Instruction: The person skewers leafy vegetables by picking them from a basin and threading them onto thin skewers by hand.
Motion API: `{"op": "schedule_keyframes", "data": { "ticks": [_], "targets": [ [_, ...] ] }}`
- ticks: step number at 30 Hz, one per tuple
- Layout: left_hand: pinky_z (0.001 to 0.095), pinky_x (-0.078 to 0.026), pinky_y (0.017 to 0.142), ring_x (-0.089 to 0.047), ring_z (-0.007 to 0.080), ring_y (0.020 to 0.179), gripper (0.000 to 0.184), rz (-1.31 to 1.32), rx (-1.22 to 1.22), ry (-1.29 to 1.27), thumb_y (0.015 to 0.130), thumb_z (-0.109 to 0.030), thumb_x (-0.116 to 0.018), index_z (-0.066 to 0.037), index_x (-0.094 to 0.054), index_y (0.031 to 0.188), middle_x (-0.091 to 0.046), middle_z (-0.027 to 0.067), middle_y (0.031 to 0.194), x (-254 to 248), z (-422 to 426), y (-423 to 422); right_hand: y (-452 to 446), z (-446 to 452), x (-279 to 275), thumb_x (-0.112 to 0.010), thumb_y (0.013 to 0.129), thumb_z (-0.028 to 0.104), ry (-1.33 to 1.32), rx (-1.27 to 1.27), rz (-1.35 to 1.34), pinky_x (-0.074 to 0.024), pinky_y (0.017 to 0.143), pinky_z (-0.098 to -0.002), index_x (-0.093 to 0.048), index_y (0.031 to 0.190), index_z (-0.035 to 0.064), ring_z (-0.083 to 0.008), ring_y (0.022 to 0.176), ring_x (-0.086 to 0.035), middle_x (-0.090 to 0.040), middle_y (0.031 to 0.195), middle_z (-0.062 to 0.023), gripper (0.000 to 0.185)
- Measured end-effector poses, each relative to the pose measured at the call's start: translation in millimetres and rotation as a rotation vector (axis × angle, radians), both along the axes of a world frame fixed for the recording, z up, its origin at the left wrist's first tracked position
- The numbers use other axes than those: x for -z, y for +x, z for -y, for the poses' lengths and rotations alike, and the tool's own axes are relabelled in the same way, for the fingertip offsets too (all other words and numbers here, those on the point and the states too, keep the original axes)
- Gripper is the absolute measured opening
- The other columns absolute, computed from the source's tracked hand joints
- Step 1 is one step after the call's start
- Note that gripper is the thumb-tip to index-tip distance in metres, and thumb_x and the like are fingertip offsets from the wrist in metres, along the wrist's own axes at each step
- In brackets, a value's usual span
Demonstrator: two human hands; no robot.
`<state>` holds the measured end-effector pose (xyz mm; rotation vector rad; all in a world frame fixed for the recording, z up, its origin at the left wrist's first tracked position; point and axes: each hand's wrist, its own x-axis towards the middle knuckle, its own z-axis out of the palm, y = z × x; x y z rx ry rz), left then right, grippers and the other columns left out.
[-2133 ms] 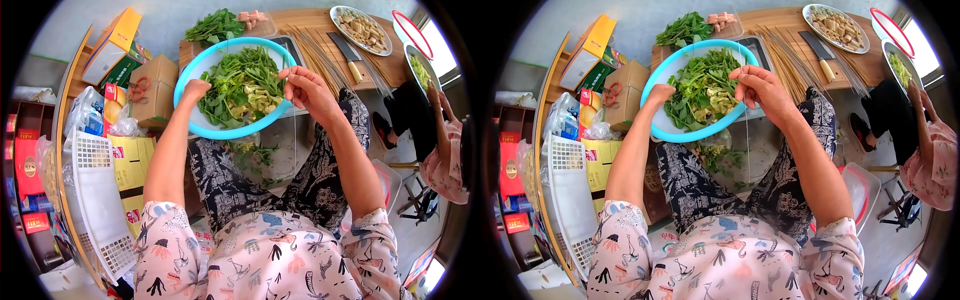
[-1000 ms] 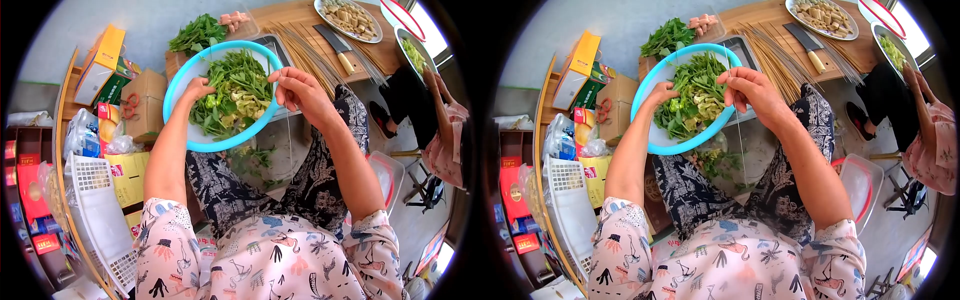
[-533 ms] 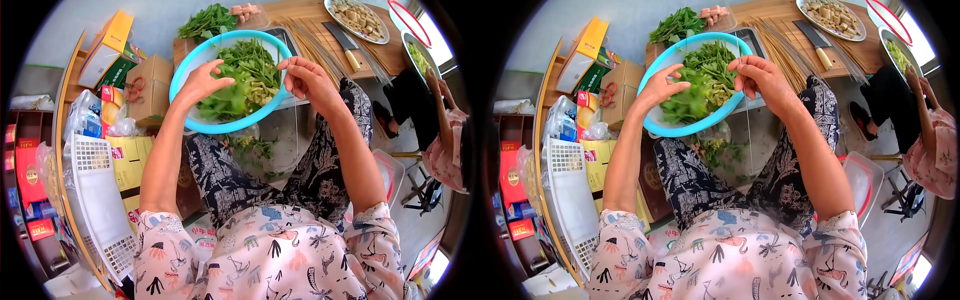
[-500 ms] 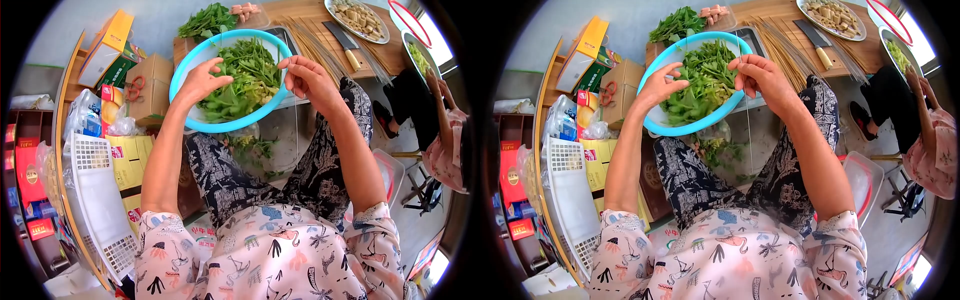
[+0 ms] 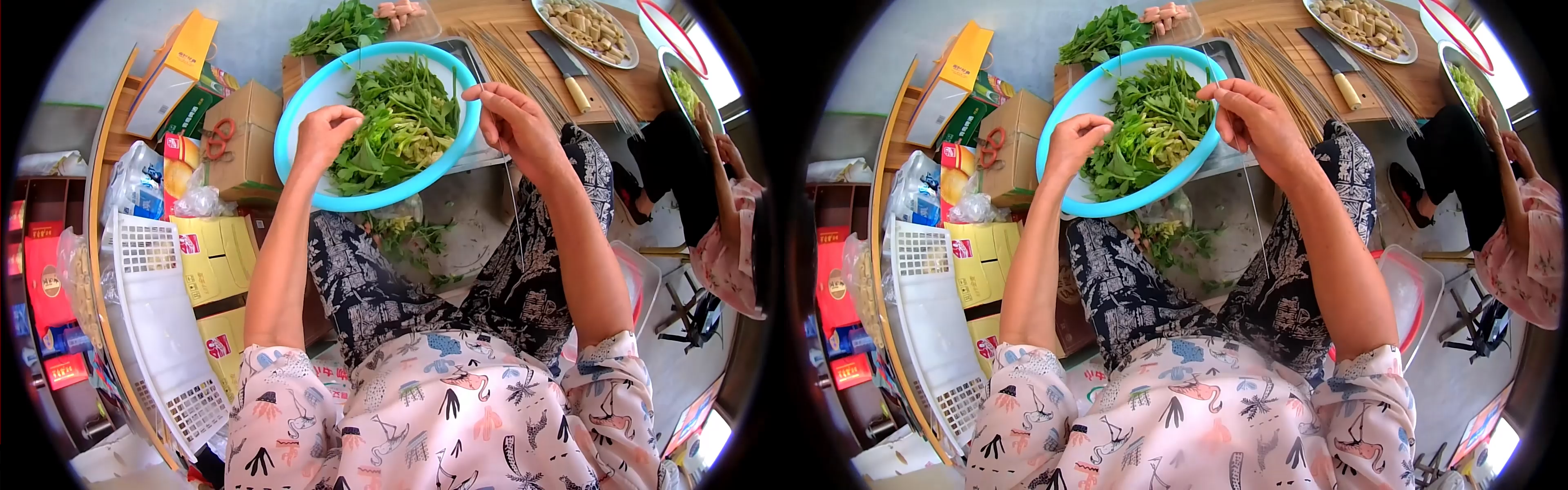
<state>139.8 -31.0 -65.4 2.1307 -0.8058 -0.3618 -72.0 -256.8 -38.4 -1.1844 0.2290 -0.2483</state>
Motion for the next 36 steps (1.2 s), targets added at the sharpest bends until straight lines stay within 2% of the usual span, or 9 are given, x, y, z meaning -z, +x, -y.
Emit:
{"op": "schedule_keyframes", "data": {
  "ticks": [2,5,15,18,20,24,28,32,36],
  "targets": [
    [0.0271,-0.048,0.065,-0.063,0.013,0.073,0.015,0.061,0.074,-0.027,0.081,-0.017,-0.068,-0.006,-0.072,0.091,-0.065,0.0034,0.083,0,7,-7,0,-1,-2,-0.047,0.097,0.02,-0.002,0.005,-0.004,-0.0297,0.044,-0.0188,-0.062,0.1,0.0039,-0.0044,0.048,-0.039,-0.049,0.057,0.0017,0.023],
    [0.0257,-0.043,0.063,-0.051,0.0099,0.067,0.016,0.082,0.125,0.058,0.081,-0.015,-0.069,-0.005,-0.072,0.092,-0.057,0.0006,0.077,1,13,-15,-1,-2,-4,-0.047,0.097,0.02,-0.01,0.01,-0.007,-0.0299,0.044,-0.019,-0.062,0.1,0.0037,-0.0045,0.048,-0.039,-0.049,0.057,0.0017,0.023],
    [0.0246,-0.043,0.064,-0.053,0.0084,0.07,0.017,0.057,0.191,0.089,0.082,-0.01,-0.066,-0.001,-0.07,0.095,-0.057,0.001,0.085,3,2,-16,1,-2,1,-0.046,0.098,0.019,-0.012,-0.009,0.0,-0.0265,0.042,-0.0175,-0.061,0.105,0.0049,-0.0024,0.046,-0.034,-0.044,0.056,0.004,0.022],
    [0.0246,-0.045,0.064,-0.054,0.0097,0.068,0.015,-0.066,0.114,-0.111,0.081,-0.009,-0.067,-0.003,-0.071,0.094,-0.062,0.0014,0.082,-2,-3,-11,0,-3,0,-0.046,0.098,0.019,-0.012,-0.005,-0.005,-0.0263,0.042,-0.0173,-0.061,0.104,0.0049,-0.0024,0.046,-0.033,-0.044,0.056,0.004,0.022],
    [0.0219,-0.042,0.063,-0.053,0.0059,0.068,0.013,-0.21,0.014,-0.332,0.085,-0.007,-0.065,-0.001,-0.07,0.096,-0.065,-0.0016,0.084,-18,-7,-14,-1,-4,0,-0.046,0.098,0.02,-0.017,-0.005,-0.01,-0.0262,0.042,-0.0172,-0.061,0.104,0.005,-0.0023,0.046,-0.033,-0.044,0.057,0.0041,0.022],
    [0.0194,-0.039,0.061,-0.054,0.0032,0.072,0.014,-0.134,-0.066,-0.532,0.088,-0.011,-0.062,-0.005,-0.07,0.098,-0.068,-0.0025,0.089,-35,-17,-9,-2,-5,-1,-0.046,0.098,0.02,-0.039,-0.014,-0.018,-0.0263,0.043,-0.017,-0.061,0.104,0.0055,-0.0021,0.047,-0.034,-0.045,0.058,0.0045,0.022],
    [0.0196,-0.04,0.065,-0.055,0.0038,0.076,0.016,0.027,-0.116,-0.571,0.09,-0.013,-0.06,-0.005,-0.069,0.101,-0.068,-0.0019,0.091,-56,-19,-23,-6,-4,2,-0.046,0.097,0.018,-0.013,-0.018,-0.03,-0.0314,0.046,-0.0183,-0.063,0.1,0.0035,-0.0038,0.049,-0.039,-0.051,0.06,0.0018,0.023],
    [0.0201,-0.042,0.072,-0.056,0.0054,0.08,0.018,-0.018,-0.274,-0.583,0.091,-0.01,-0.06,0.001,-0.066,0.104,-0.068,0.0026,0.092,-56,-16,-19,1,-8,0,-0.047,0.097,0.02,-0.06,-0.019,0.012,-0.0314,0.045,-0.0178,-0.064,0.1,0.0039,-0.0035,0.048,-0.039,-0.051,0.059,0.002,0.024],
    [0.023,-0.045,0.077,-0.059,0.0102,0.08,0.023,-0.137,-0.176,-0.71,0.09,-0.008,-0.06,0.003,-0.06,0.111,-0.066,0.0072,0.088,-51,-14,-38,1,-17,-5,-0.046,0.098,0.021,-0.073,-0.024,-0.019,-0.0295,0.043,-0.0186,-0.062,0.104,0.0038,-0.0033,0.045,-0.038,-0.048,0.055,0.0037,0.024]
  ]
}}
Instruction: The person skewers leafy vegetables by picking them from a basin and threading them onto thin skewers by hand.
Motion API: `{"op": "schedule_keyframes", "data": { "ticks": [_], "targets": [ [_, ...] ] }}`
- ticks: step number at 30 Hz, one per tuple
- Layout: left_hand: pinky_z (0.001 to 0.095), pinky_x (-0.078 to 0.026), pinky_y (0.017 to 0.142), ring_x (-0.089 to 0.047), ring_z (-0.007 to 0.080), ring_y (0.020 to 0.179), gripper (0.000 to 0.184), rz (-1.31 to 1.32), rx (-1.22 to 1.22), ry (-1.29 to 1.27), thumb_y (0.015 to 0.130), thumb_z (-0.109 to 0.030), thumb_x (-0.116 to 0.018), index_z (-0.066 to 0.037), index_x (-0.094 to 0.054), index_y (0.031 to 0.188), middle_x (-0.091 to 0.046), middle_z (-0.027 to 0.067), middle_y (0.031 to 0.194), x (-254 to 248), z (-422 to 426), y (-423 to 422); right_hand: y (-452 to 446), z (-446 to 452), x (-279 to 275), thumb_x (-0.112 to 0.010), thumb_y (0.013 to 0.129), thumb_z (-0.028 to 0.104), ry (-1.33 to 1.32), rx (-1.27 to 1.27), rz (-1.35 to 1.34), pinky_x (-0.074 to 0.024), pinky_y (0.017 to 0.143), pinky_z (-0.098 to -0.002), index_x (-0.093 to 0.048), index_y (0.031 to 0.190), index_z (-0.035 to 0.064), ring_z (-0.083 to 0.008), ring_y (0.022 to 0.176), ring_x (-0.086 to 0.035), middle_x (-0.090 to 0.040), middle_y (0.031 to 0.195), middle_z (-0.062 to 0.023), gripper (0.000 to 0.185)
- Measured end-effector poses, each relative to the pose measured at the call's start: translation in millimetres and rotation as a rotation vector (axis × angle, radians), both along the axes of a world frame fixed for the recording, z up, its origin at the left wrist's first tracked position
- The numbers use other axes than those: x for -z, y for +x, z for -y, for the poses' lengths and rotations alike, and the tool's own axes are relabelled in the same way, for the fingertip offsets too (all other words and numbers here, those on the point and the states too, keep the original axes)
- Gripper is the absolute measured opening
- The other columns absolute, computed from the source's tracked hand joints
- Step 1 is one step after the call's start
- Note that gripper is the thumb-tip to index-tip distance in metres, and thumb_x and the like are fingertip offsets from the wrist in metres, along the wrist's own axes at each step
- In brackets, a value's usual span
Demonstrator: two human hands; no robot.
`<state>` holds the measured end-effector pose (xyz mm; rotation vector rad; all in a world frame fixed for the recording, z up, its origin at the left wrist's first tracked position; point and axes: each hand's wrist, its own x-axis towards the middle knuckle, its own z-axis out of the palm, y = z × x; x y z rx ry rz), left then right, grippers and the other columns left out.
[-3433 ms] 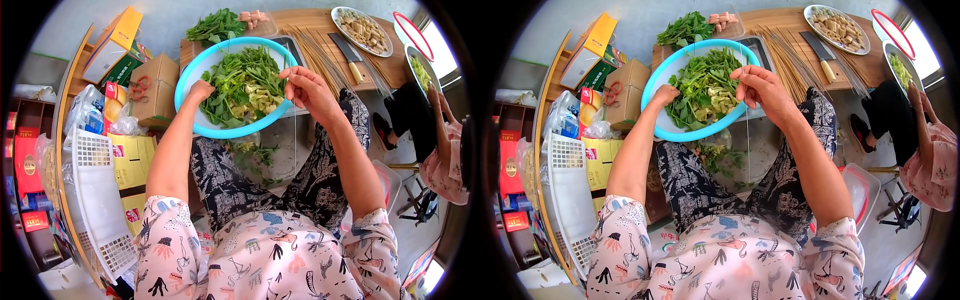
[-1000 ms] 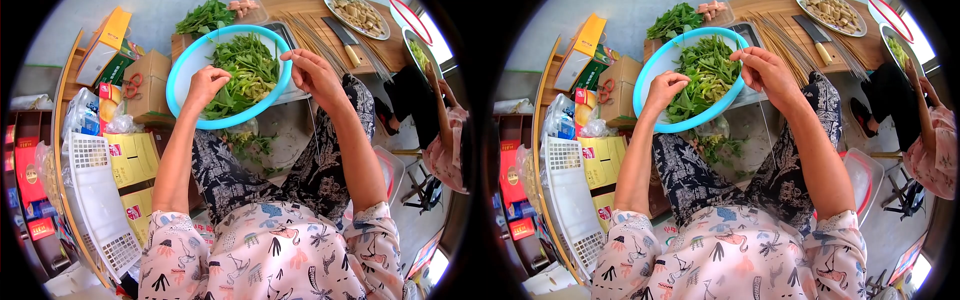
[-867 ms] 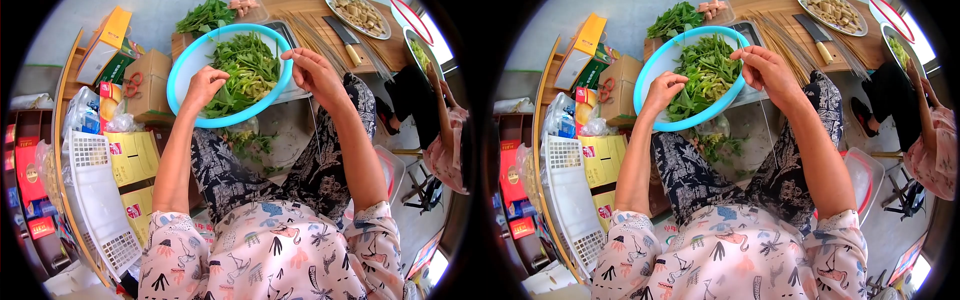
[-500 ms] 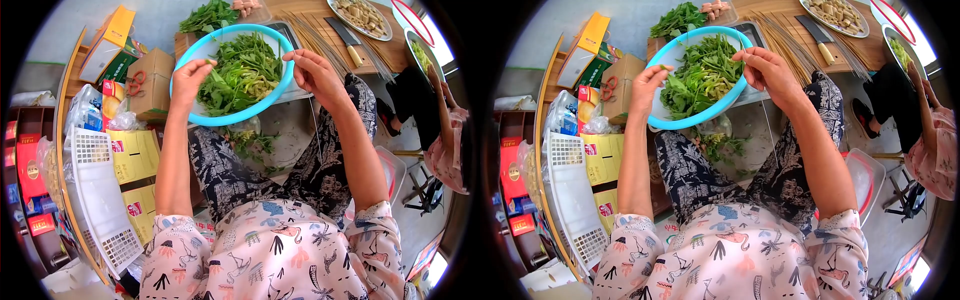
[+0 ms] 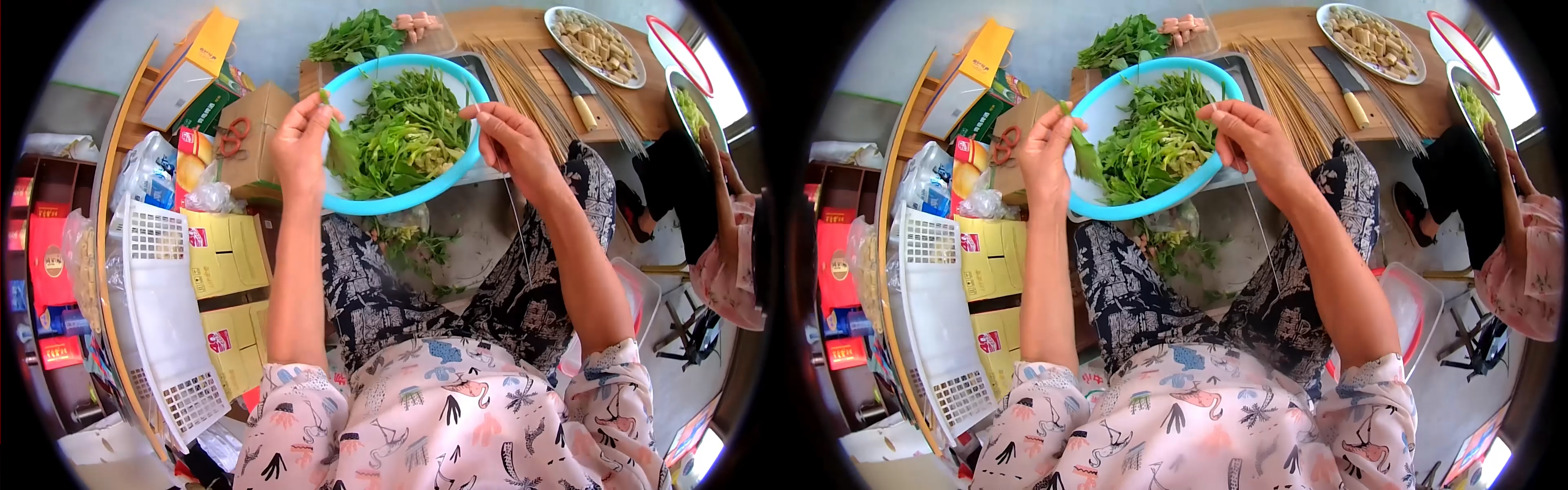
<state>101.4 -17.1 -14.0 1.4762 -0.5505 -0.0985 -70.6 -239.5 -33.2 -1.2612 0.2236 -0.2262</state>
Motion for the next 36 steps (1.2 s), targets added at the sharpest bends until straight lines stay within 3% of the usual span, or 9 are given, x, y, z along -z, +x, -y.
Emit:
{"op": "schedule_keyframes", "data": {
  "ticks": [2,4,6,9,18,36],
  "targets": [
    [0.0278,-0.05,0.073,-0.063,0.0167,0.078,0.018,-0.162,0.019,-0.097,0.088,-0.007,-0.062,0.0,-0.057,0.104,-0.065,0.0089,0.089,-2,4,-17,6,-12,-21,-0.047,0.097,0.019,-0.029,-0.04,-0.004,-0.0284,0.042,-0.0191,-0.062,0.106,0.0041,-0.0033,0.045,-0.038,-0.048,0.055,0.0039,0.024],
    [0.027,-0.05,0.072,-0.062,0.0162,0.078,0.017,-0.238,0.0,-0.112,0.088,-0.007,-0.063,-0.001,-0.057,0.102,-0.065,0.009,0.089,-8,9,-32,17,-30,-43,-0.044,0.098,0.018,-0.093,-0.077,0.04,-0.0224,0.04,-0.018,-0.061,0.111,0.0044,-0.0015,0.043,-0.033,-0.042,0.053,0.006,0.025],
    [0.0257,-0.05,0.07,-0.061,0.0154,0.075,0.017,-0.256,-0.043,-0.124,0.088,-0.007,-0.063,-0.001,-0.057,0.102,-0.065,0.0082,0.088,-14,12,-44,27,-45,-60,-0.044,0.097,0.017,-0.103,-0.139,0.11,-0.0227,0.04,-0.0184,-0.062,0.11,0.0044,-0.0013,0.042,-0.032,-0.04,0.051,0.0066,0.025],
    [0.0212,-0.047,0.064,-0.059,0.0115,0.071,0.019,-0.31,-0.091,-0.267,0.086,-0.007,-0.065,0.003,-0.059,0.101,-0.064,0.0069,0.086,-15,11,-50,37,-60,-64,-0.048,0.095,0.014,-0.118,-0.227,0.205,-0.0309,0.04,-0.0206,-0.062,0.105,0.0004,-0.0021,0.041,-0.038,-0.044,0.05,0.0052,0.022],
    [0.0227,-0.047,0.065,-0.058,0.0119,0.071,0.017,-0.363,-0.17,-0.244,0.086,-0.004,-0.065,0.004,-0.059,0.1,-0.063,0.0078,0.085,-6,13,-71,14,-62,-38,-0.046,0.093,0.012,-0.177,-0.275,0.066,-0.0294,0.041,-0.0216,-0.062,0.109,0.0017,-0.0022,0.045,-0.035,-0.042,0.054,0.0065,0.025],
    [0.0243,-0.049,0.066,-0.06,0.0135,0.072,0.016,-0.254,-0.148,-0.158,0.086,-0.006,-0.065,0.001,-0.058,0.099,-0.064,0.0091,0.084,6,20,-77,12,-57,-30,-0.047,0.092,0.011,-0.178,-0.273,0.052,-0.0321,0.041,-0.0231,-0.062,0.106,0.0023,-0.0031,0.044,-0.037,-0.044,0.055,0.0054,0.022]
  ]
}}
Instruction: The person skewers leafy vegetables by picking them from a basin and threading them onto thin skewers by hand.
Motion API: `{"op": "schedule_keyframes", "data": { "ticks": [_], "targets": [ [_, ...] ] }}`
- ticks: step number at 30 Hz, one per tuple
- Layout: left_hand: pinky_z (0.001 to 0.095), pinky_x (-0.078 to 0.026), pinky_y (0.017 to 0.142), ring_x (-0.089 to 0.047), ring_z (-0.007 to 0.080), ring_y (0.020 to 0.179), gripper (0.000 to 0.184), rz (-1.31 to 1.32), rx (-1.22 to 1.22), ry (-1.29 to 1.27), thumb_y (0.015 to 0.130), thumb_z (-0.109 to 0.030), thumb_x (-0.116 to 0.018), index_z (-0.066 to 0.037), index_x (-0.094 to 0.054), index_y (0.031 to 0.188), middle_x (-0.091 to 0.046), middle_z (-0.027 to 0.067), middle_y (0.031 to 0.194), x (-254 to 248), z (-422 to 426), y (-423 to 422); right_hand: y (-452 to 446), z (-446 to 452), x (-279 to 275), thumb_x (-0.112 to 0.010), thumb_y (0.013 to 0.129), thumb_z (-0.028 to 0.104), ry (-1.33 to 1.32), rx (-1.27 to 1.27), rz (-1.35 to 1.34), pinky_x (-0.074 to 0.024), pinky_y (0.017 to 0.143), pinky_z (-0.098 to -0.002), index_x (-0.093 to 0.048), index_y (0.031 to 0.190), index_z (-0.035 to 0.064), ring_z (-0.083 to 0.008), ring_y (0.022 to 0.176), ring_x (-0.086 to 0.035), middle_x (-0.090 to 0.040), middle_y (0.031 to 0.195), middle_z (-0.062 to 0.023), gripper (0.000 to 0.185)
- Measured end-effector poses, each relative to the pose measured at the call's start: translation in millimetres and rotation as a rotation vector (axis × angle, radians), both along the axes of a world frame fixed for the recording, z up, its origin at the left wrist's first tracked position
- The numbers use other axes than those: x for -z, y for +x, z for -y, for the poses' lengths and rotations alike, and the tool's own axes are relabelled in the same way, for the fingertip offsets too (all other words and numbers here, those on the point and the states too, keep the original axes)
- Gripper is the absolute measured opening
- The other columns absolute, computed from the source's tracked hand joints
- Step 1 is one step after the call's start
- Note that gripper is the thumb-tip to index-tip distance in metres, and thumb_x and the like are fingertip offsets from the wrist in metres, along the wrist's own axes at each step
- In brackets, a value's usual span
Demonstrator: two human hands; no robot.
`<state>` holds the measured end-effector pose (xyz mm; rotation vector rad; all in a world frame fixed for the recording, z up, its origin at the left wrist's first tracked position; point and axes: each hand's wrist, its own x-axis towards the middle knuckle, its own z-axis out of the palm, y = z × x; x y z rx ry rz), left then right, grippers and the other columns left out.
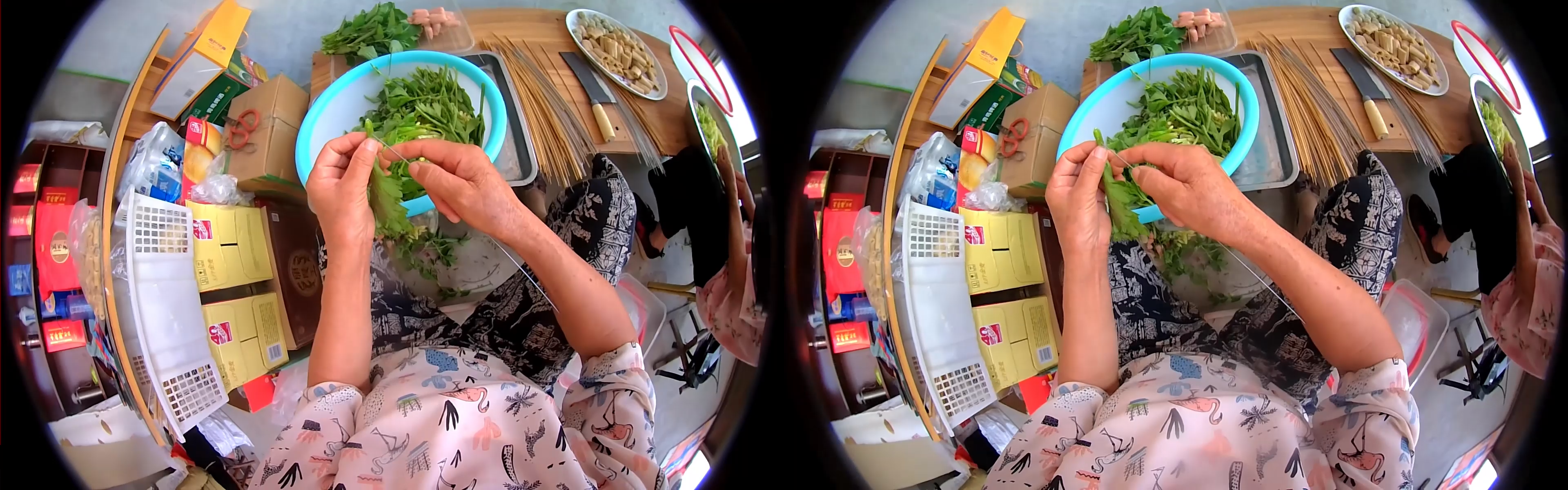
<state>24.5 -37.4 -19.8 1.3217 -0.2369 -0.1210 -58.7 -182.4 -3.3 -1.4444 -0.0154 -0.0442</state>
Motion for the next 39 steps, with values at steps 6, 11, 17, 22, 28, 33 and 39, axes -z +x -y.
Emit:
{"op": "schedule_keyframes", "data": {
  "ticks": [6,11,17,22,28,33,39],
  "targets": [
    [0.0249,-0.05,0.067,-0.06,0.014,0.072,0.016,0.003,0.001,0.001,0.087,-0.008,-0.065,0.001,-0.057,0.099,-0.064,0.009,0.082,-1.0,-0.6,-0.2,2.2,-1.0,0.7,-0.047,0.093,0.011,-0.007,-0.008,-0.004,-0.0324,0.041,-0.0229,-0.062,0.106,0.0006,-0.0035,0.044,-0.037,-0.045,0.055,0.0043,0.023],
    [0.0254,-0.051,0.066,-0.059,0.0141,0.071,0.015,0.014,0.014,-0.007,0.088,-0.008,-0.064,0.001,-0.057,0.098,-0.064,0.0089,0.082,0.1,-0.9,0.4,4.3,-3.6,0.3,-0.046,0.095,0.013,-0.02,-0.006,-0.001,-0.0284,0.039,-0.0193,-0.06,0.115,0.0018,-0.0011,0.041,-0.037,-0.044,0.051,0.0059,0.027],
    [0.0255,-0.051,0.064,-0.059,0.0141,0.07,0.014,0.031,-0.005,-0.005,0.088,-0.007,-0.063,0.001,-0.057,0.098,-0.064,0.009,0.081,3.0,-0.6,2.7,5.5,-4.0,0.3,-0.045,0.095,0.012,-0.032,-0.008,0.0,-0.0283,0.039,-0.0191,-0.06,0.115,0.0014,-0.0012,0.041,-0.037,-0.044,0.051,0.0059,0.028],
    [0.0256,-0.051,0.064,-0.059,0.0141,0.069,0.013,0.06,-0.036,0.004,0.088,-0.006,-0.063,0.001,-0.058,0.096,-0.064,0.0089,0.081,4.2,0.5,3.3,6.2,-4.2,1.1,-0.045,0.095,0.012,-0.049,-0.008,-0.002,-0.0285,0.039,-0.019,-0.06,0.116,0.0011,-0.0011,0.041,-0.037,-0.044,0.051,0.006,0.028],
    [0.0218,-0.048,0.063,-0.059,0.0106,0.068,0.011,0.098,-0.041,0.003,0.085,-0.002,-0.065,0.003,-0.06,0.094,-0.064,0.0069,0.082,3.3,1.0,2.7,6.7,-3.3,3.0,-0.046,0.095,0.012,-0.055,-0.014,-0.008,-0.029,0.039,-0.0189,-0.059,0.118,0.0011,-0.0011,0.041,-0.037,-0.045,0.052,0.0057,0.029],
    [0.0204,-0.047,0.061,-0.058,0.0094,0.066,0.01,0.181,-0.074,0.071,0.085,-0.002,-0.066,0.003,-0.061,0.093,-0.064,0.0055,0.08,-0.1,2.6,1.0,6.2,-2.7,3.4,-0.047,0.092,0.011,-0.04,-0.003,-0.006,-0.032,0.041,-0.0239,-0.062,0.109,0.0003,-0.0038,0.044,-0.038,-0.045,0.054,0.0037,0.026],
    [0.0203,-0.047,0.063,-0.059,0.0095,0.067,0.009,0.226,-0.078,0.135,0.085,-0.002,-0.065,0.003,-0.061,0.092,-0.064,0.0064,0.08,1.0,2.6,-0.2,4.8,-1.2,3.4,-0.046,0.092,0.011,-0.03,-0.006,-0.02,-0.0312,0.041,-0.0238,-0.062,0.109,0.0003,-0.0039,0.044,-0.037,-0.045,0.055,0.0041,0.026]
  ]
}}
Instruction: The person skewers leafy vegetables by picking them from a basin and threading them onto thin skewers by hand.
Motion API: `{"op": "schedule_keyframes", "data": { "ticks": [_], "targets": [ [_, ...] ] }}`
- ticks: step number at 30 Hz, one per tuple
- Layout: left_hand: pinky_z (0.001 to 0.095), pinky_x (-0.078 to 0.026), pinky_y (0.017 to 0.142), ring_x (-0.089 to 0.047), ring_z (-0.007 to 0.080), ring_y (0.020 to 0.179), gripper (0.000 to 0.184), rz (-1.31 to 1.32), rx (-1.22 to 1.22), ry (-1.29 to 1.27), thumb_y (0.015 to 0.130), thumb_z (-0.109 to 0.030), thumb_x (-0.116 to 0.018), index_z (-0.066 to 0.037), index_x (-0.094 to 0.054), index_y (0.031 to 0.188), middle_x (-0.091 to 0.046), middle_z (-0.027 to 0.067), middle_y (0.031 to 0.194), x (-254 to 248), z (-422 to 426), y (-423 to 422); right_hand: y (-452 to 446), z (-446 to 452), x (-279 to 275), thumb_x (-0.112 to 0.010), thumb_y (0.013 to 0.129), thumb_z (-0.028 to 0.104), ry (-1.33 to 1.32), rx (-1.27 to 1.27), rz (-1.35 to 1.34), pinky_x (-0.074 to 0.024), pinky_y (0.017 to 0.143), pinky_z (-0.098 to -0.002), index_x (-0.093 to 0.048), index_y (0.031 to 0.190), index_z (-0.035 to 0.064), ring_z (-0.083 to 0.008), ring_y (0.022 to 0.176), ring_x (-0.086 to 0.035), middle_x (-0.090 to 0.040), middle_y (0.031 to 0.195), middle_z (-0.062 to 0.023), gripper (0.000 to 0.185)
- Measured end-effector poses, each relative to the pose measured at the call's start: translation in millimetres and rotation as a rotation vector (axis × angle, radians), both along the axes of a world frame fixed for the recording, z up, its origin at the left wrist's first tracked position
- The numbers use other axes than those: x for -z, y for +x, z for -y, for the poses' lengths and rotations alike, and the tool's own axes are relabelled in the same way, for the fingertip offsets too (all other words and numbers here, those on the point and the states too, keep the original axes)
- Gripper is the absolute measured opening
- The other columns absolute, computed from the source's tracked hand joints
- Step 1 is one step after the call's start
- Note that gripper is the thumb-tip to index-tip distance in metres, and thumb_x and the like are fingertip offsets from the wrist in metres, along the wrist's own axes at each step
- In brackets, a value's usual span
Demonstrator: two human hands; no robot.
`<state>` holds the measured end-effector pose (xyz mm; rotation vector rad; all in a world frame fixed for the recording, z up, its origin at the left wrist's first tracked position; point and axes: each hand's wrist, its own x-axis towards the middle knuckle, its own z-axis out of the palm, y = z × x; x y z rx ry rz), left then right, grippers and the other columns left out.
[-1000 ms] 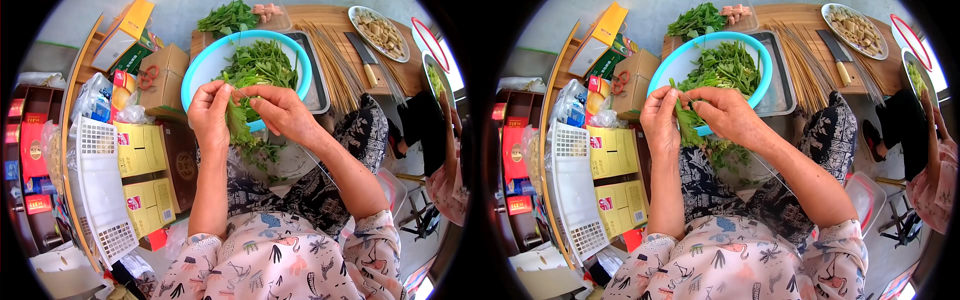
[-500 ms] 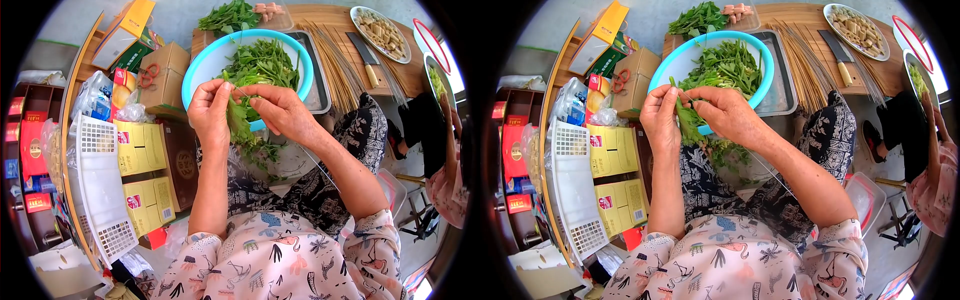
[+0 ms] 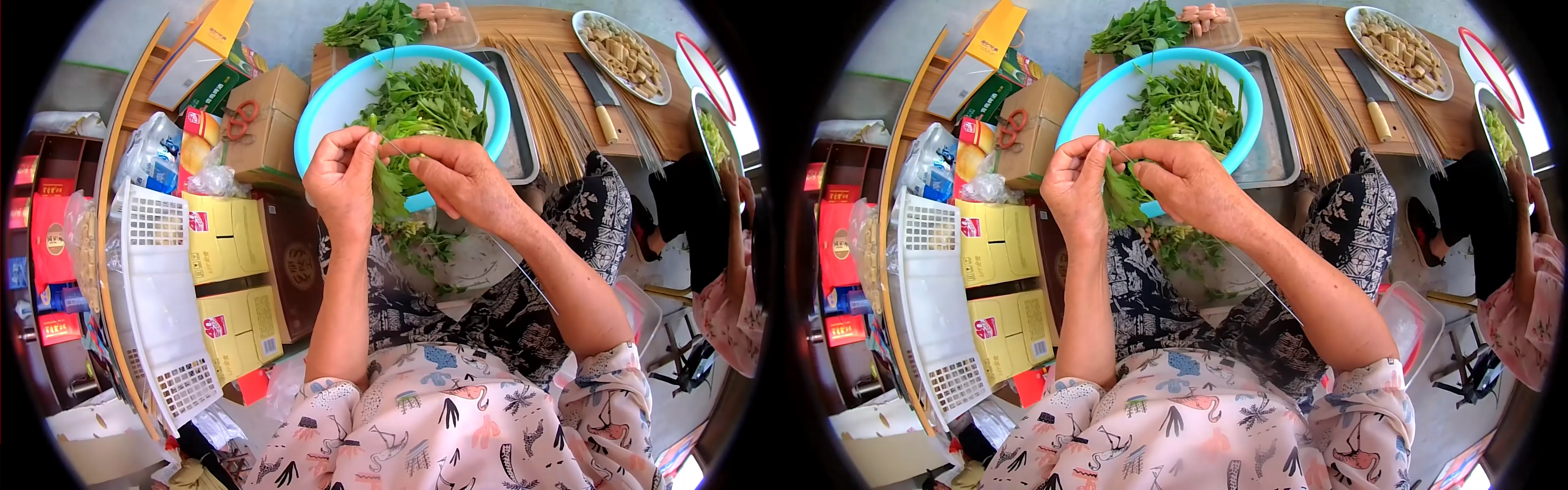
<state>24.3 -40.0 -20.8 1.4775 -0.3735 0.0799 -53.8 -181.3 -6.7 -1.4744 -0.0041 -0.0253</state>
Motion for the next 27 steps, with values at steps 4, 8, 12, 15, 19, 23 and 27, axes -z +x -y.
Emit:
{"op": "schedule_keyframes", "data": {
  "ticks": [4,8,12,15,19,23,27],
  "targets": [
    [0.0208,-0.047,0.066,-0.058,0.0099,0.068,0.009,0.01,0.011,0.032,0.085,-0.002,-0.065,0.003,-0.061,0.092,-0.065,0.0078,0.08,0,0,-1,0,2,2,-0.046,0.092,0.011,-0.009,-0.008,0.003,-0.0315,0.041,-0.0241,-0.062,0.109,0.0005,-0.0039,0.044,-0.037,-0.046,0.055,0.0041,0.026],
    [0.021,-0.047,0.066,-0.059,0.0103,0.068,0.009,0.016,0.012,0.035,0.085,-0.002,-0.065,0.003,-0.061,0.091,-0.065,0.0083,0.08,0,2,-2,-3,3,-2,-0.047,0.092,0.011,-0.016,-0.001,-0.001,-0.0324,0.042,-0.0239,-0.062,0.109,0.0008,-0.0041,0.045,-0.038,-0.047,0.057,0.0035,0.025],
    [0.0202,-0.046,0.067,-0.058,0.0084,0.07,0.01,0.03,0.03,0.065,0.085,-0.003,-0.066,0.003,-0.063,0.092,-0.065,0.0059,0.081,-6,5,-9,-4,7,-5,-0.048,0.092,0.011,-0.033,0.005,-0.001,-0.0335,0.042,-0.0233,-0.063,0.107,0.0005,-0.0039,0.046,-0.038,-0.047,0.058,0.0033,0.024],
    [0.0199,-0.047,0.065,-0.058,0.0073,0.07,0.009,0.061,0.007,0.117,0.086,-0.002,-0.065,0.003,-0.063,0.093,-0.065,0.0045,0.08,-7,7,-11,-4,10,-2,-0.049,0.093,0.012,-0.013,0.005,0.011,-0.0341,0.042,-0.023,-0.063,0.105,0.0008,-0.0039,0.046,-0.039,-0.048,0.058,0.0035,0.022],
    [0.0195,-0.046,0.063,-0.058,0.0062,0.071,0.009,0.059,0.03,0.115,0.087,-0.002,-0.063,0.003,-0.063,0.094,-0.065,0.0035,0.08,-5,10,-13,-3,12,2,-0.051,0.094,0.013,0.03,0.014,0.043,-0.0345,0.042,-0.0227,-0.064,0.102,0.0007,-0.004,0.046,-0.04,-0.048,0.058,0.0031,0.02],
    [0.0191,-0.046,0.064,-0.057,0.0058,0.071,0.011,0.034,0.092,0.022,0.088,-0.003,-0.063,0.003,-0.063,0.097,-0.065,0.0028,0.08,-6,14,-16,-4,13,4,-0.052,0.095,0.015,0.041,0.054,0.068,-0.0344,0.042,-0.0218,-0.063,0.101,0.0004,-0.0035,0.046,-0.041,-0.048,0.057,0.0035,0.02],
    [0.0195,-0.046,0.064,-0.058,0.0067,0.072,0.011,-0.001,0.082,0.015,0.088,-0.003,-0.062,0.003,-0.062,0.097,-0.065,0.004,0.081,-7,16,-16,-4,13,4,-0.051,0.095,0.015,0.097,0.079,0.074,-0.0341,0.042,-0.021,-0.063,0.102,0.0006,-0.0028,0.045,-0.04,-0.048,0.057,0.0043,0.02]
  ]
}}
